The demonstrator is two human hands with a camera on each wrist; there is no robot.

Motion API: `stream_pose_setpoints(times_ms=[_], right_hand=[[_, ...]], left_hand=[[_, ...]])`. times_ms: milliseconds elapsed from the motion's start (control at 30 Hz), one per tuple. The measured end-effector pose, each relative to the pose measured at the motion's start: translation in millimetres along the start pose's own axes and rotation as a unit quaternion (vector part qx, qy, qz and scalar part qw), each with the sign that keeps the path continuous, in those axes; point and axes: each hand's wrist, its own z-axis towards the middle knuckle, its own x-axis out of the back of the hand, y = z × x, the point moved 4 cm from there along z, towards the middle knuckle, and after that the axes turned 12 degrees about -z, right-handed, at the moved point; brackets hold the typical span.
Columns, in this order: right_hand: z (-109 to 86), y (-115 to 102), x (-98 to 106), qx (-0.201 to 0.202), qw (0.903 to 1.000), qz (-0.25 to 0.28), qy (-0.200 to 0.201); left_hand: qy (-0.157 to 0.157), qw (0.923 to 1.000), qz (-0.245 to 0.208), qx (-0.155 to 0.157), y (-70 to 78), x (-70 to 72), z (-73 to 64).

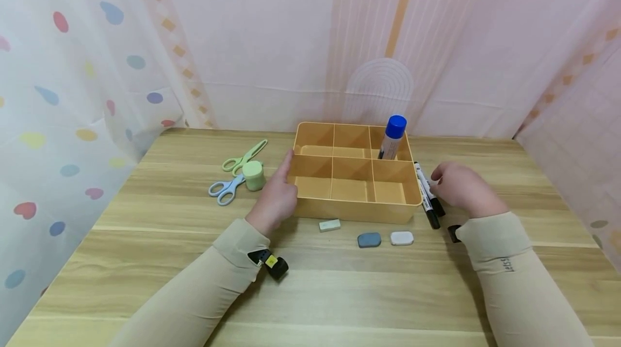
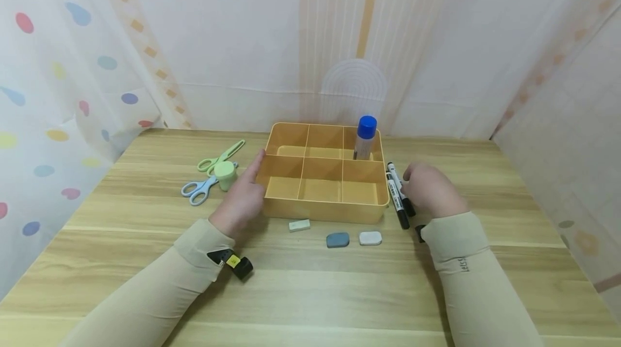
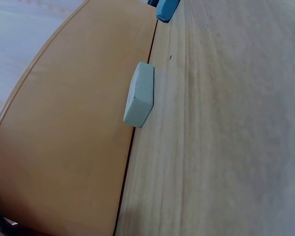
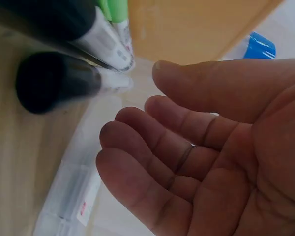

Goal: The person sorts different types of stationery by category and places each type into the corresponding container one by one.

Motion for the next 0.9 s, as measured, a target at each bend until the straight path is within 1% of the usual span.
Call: stream_pose_setpoints(times_ms=[100,367,900], right_hand=[[1.2,-1.0,-4.3,-0.005,0.9999,-0.003,-0.010],[2.2,-3.7,-8.7,-0.021,0.9996,0.000,-0.017],[9.0,-3.6,-15.5,-0.031,0.9993,-0.008,-0.018]], left_hand=[[0.001,1.0000,0.001,-0.003,-1.0,-0.3,0.6],[0.002,0.9999,0.011,-0.011,-1.6,0.0,0.3],[0.003,0.9997,0.022,-0.014,-2.5,0.5,0.6]])
